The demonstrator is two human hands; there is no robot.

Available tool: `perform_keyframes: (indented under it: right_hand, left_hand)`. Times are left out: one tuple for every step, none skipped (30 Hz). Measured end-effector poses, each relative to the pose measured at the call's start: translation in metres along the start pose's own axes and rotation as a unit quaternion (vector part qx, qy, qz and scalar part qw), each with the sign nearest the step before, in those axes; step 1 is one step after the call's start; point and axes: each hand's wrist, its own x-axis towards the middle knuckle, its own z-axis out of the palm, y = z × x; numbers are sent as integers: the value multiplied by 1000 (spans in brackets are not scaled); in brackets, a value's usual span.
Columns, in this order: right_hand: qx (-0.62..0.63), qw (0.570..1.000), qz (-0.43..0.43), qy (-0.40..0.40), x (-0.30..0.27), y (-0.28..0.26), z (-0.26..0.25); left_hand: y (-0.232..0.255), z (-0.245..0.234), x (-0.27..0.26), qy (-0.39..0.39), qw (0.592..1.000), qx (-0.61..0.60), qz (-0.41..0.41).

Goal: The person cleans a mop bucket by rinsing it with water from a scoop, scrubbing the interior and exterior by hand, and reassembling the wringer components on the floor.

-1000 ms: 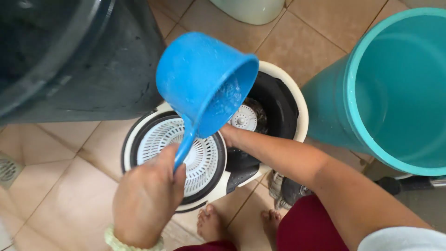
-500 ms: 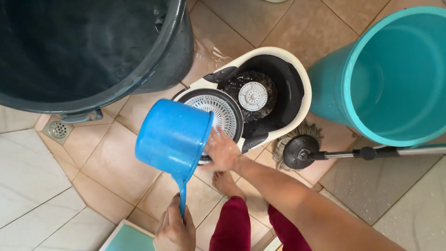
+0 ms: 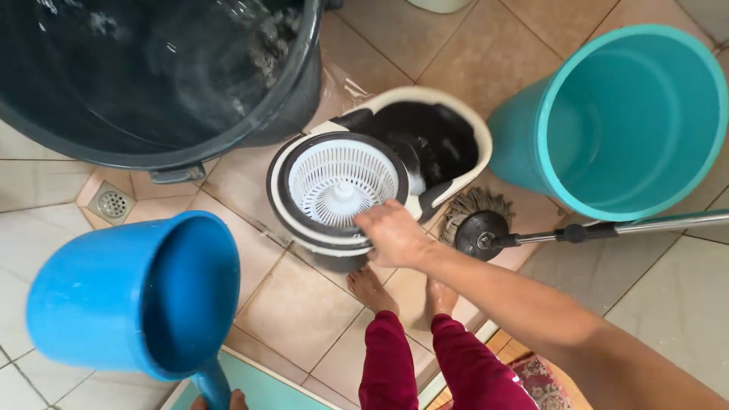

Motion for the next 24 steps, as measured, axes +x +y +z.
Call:
perform_keyframes:
  right_hand:
    - [29, 999, 35, -12, 5, 9, -20]
    - [58, 996, 70, -25, 7, 20, -36]
    - [146, 982, 123, 0, 9, 34, -51]
    - [233, 956, 173, 24, 6, 46, -62]
    - [301, 933, 185, 60, 1, 57, -67]
    - [368, 904, 194, 96, -3, 69, -68]
    - [436, 867, 203, 127, -10, 79, -64]
    - [484, 830, 237, 142, -16, 93, -62]
    - [530, 787, 275, 154, -29, 105, -60]
    - [573, 740, 312, 165, -42, 114, -57]
    - [603, 719, 295, 180, -53, 124, -58]
    - [632, 697, 277, 194, -65, 129, -59]
    - [664, 671, 259, 204, -71, 132, -57]
    - [694, 639, 255, 212, -72, 136, -55]
    - [720, 606, 253, 225, -76, 141, -56]
    - [744, 572, 249, 238, -81, 145, -57]
    - [763, 546, 247, 241, -82, 149, -57]
    - [782, 520, 244, 243, -84, 153, -57]
    - [800, 493, 242, 243, -89, 156, -58]
    - [822, 465, 237, 230, -95, 158, -62]
    - [842, 437, 230, 217, -99, 161, -66]
    - [861, 409, 224, 204, -101, 163, -70]
    - [853, 412, 231, 220, -104, 164, -76]
    - [845, 415, 238, 237, -107, 164, -83]
  left_hand:
    - [5, -4, 9, 10, 1000, -5, -19]
    - [11, -7, 15, 12, 1000, -8, -27]
    - [19, -8, 24, 13, 999, -14, -32]
    - [27, -8, 29, 9, 999, -19, -34]
    - [36, -2, 38, 9, 999, -28, -41]
    - [45, 1, 44, 6, 999, -35, -40]
    - [52, -4, 48, 2, 999, -33, -38]
    - [57, -7, 53, -1, 999, -31, -35]
    - [59, -15, 55, -10, 999, -25, -29]
    - [63, -27, 55, -16, 999, -15, -24]
    - [69, -24, 57, -27, 999, -17, -15]
    - [76, -21, 57, -44, 999, -16, -3]
    - [82, -28, 56, -54, 998, -9, 6]
    - [91, -35, 55, -68, 997, -6, 20]
    - [100, -39, 55, -82, 996, -10, 34]
    - [112, -43, 55, -99, 994, -11, 48]
    - [126, -48, 57, -114, 992, -10, 61]
    - [142, -51, 60, -128, 989, -11, 72]
    - [158, -54, 61, -136, 988, -10, 77]
    - [176, -56, 60, -147, 986, -6, 84]
    - [194, -53, 60, -136, 988, 1, 68]
    - [214, -50, 62, -126, 985, -31, 111]
    - [233, -45, 65, -119, 979, -63, 154]
    - [253, -41, 69, -111, 969, -94, 197]
